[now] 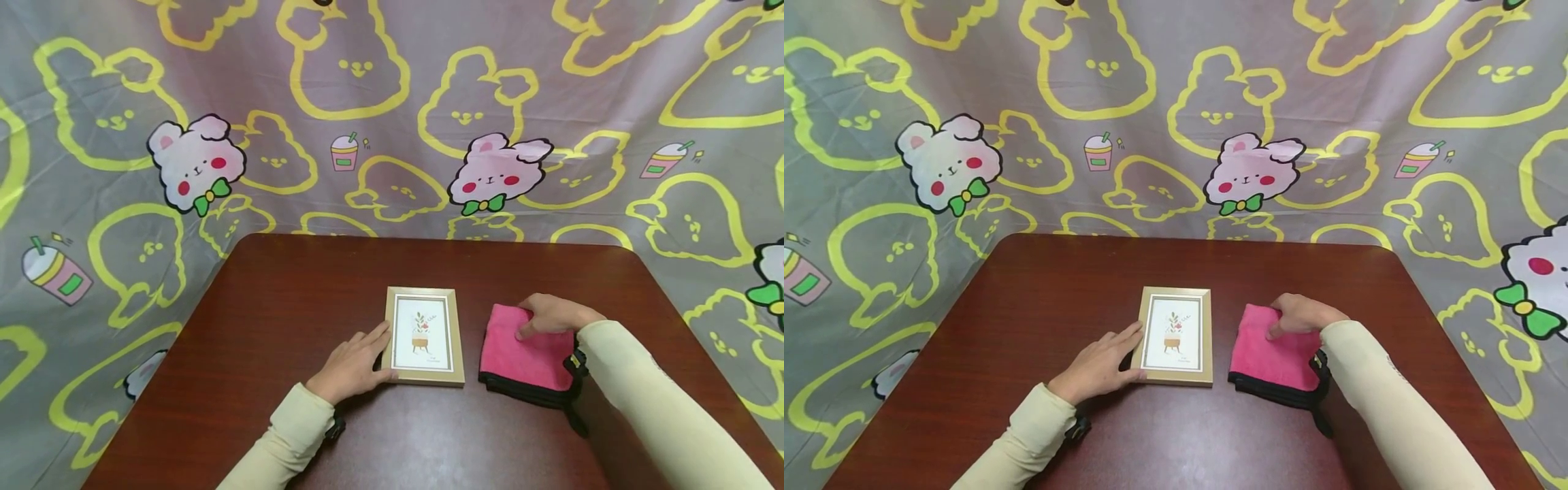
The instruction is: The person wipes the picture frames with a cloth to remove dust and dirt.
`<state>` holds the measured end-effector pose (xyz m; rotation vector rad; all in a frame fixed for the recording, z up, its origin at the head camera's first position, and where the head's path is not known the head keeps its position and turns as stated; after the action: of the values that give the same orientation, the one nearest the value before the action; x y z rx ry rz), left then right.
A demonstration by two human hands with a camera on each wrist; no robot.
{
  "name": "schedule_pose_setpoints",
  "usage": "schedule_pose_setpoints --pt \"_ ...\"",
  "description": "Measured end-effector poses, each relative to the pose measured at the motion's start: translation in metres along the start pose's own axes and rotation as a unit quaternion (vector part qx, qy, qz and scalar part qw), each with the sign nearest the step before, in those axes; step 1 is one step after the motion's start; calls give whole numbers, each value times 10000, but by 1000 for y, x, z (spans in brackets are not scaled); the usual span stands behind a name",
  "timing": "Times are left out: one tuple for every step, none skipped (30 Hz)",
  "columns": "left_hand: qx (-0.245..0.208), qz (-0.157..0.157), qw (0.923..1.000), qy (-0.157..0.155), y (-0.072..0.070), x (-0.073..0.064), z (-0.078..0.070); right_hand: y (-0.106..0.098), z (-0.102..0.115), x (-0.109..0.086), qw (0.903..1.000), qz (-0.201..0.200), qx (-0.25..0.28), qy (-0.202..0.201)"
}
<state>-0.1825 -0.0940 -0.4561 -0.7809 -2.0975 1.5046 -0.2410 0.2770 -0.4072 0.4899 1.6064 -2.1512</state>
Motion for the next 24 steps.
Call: schedule_pose_setpoints --pt "-2 13 10000 -8 0 0 0 -1 -1 -1 9999 121 22 19" --pt "-7 21 10000 -13 1 0 0 -1 -1 -3 9997 221 43 -8" --pt "-3 27 10000 -16 1 0 0 -3 -2 -4 9995 311 74 -60" --pt "-3 26 10000 -14 1 0 0 -4 -2 -6 9991 387 148 -122" --pt "-3 21 10000 -12 1 0 0 -6 -3 -8 9985 455 266 -145" --pt "0 12 10000 -3 0 0 0 -8 -4 -9 9976 528 421 -153" --pt "-1 0 10000 1 0 0 0 -12 -4 -11 9968 542 549 -195" --pt "-1 -8 10000 6 0 0 -1 -15 -5 -14 9957 551 718 -205" --pt "2 -16 10000 8 0 0 -1 -19 -5 -15 9941 560 912 -179" --pt "6 -20 10000 10 -1 0 -1 -23 -6 -17 9922 541 1110 -141" --pt "9 -19 10000 8 -1 -1 -1 -27 -6 -18 9895 519 1342 -107" --pt "18 -18 10000 8 -1 -1 0 -31 -6 -19 9867 451 1556 -102" --pt "30 -19 10000 7 -1 -1 0 -36 -5 -20 9838 335 1756 -127" --pt "35 -26 10000 7 -1 -1 0 -40 -5 -20 9806 201 1947 -94" --pt "42 -31 10000 8 -1 -1 0 -44 -5 -21 9777 35 2099 -71" --pt "44 -36 10000 8 -1 -1 0 -48 -4 -22 9748 -164 2224 -47" --pt "39 -42 10000 14 -1 -1 0 -52 -3 -23 9716 -390 2334 -12" --pt "40 -52 10000 21 -1 -1 0 -55 -2 -23 9684 -645 2410 47" --pt "37 -55 10000 26 -1 -1 0 -58 0 -24 9653 -927 2440 90" --pt "34 -53 10000 27 -1 -1 0 -61 3 -25 9621 -1249 2420 141" --pt "34 -47 10000 25 -1 -1 0 -62 7 -25 9574 -1599 2398 149" --pt "34 -47 10000 24 0 -1 0 -64 13 -25 9512 -1973 2367 136" --pt "41 -48 10000 23 0 -1 0 -64 19 -24 9443 -2340 2311 103" --pt "49 -47 10000 14 0 -1 1 -65 25 -22 9360 -2705 2250 70"
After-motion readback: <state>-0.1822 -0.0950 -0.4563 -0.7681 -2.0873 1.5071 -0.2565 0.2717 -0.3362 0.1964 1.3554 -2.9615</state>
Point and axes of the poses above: each hand's wrist, its own x-axis towards the middle knuckle, its own y-axis out of the palm, z = x × y, the point moved 2 cm from there along x, towards the middle knuckle, and after that the axes turned 12 degrees about y, right-handed, at the moved point
